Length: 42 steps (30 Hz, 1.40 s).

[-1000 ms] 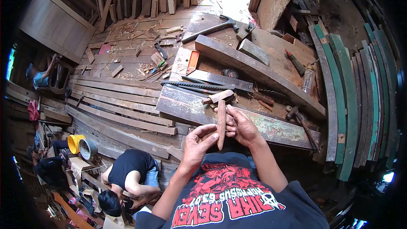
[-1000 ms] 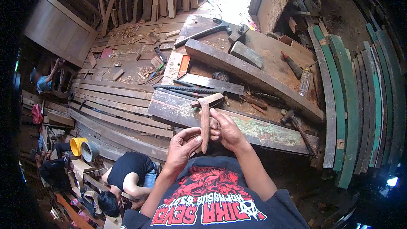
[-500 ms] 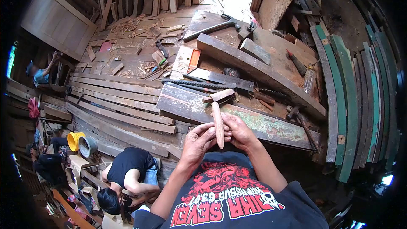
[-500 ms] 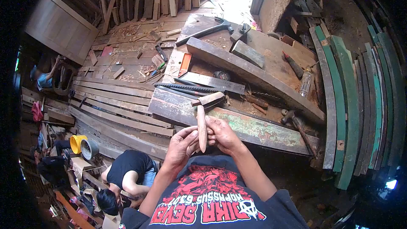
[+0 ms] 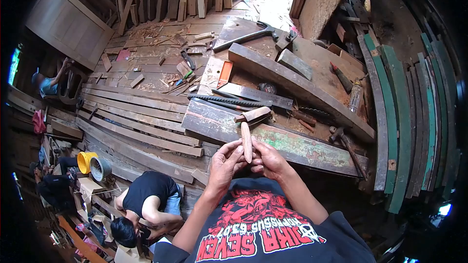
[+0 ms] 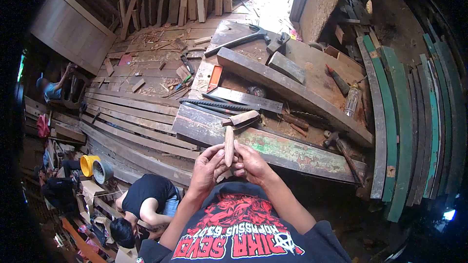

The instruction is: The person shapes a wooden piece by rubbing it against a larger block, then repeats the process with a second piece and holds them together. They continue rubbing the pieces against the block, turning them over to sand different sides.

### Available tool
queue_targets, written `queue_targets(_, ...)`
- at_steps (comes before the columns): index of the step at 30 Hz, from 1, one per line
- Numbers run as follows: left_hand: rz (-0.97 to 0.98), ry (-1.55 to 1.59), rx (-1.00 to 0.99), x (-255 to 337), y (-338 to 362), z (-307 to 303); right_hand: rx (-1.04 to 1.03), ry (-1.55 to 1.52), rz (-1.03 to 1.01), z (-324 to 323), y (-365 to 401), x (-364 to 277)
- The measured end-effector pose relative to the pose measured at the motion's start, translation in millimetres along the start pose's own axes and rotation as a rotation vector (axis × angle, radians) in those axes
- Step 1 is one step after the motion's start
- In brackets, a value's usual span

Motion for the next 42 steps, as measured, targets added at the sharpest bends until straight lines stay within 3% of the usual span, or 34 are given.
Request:
queue_targets(12, 0.008, -0.185, 0.013, -9.6, -1.5, -8.3, -0.186, -0.303, 0.142, -30.4, -20.1, 12.6)
queue_targets(18, 0.043, -0.194, 0.038, -3.3, 2.0, -12.7, -0.163, -0.421, 0.222, -35.1, -25.1, 19.2)
queue_targets(21, 0.163, -0.132, 0.058, 10.7, -3.0, -25.7, -0.185, -0.470, 0.246, -35.4, -26.1, 22.5)
queue_targets(25, 0.323, -0.247, 0.261, 54.5, 1.2, -41.7, -0.266, -0.566, 0.309, -35.2, -27.7, 23.3)
queue_targets(29, 0.438, -0.386, 0.193, 70.2, 2.7, -39.6, -0.254, -0.613, 0.319, -36.7, -31.8, 22.5)
queue_targets(34, 0.444, -0.600, 0.033, 52.0, -11.5, -18.6, -0.255, -0.550, 0.285, -34.0, -34.7, 17.7)
queue_targets(40, 0.560, -0.851, 0.019, 42.3, -24.6, 3.0, -0.182, -0.467, 0.255, -40.8, -31.1, 21.5)
queue_targets(42, 0.520, -0.895, 0.022, 41.4, -26.6, 6.8, -0.156, -0.449, 0.251, -43.9, -30.6, 22.7)
Point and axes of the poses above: each hand's wrist, its own y-axis away from the middle knuckle, its own z-axis out of the palm, x = y × z, the point moved 4 cm from there along -y, towards the middle knuckle, and after that the axes turned 12 degrees about -y, right-handed, at the moved point
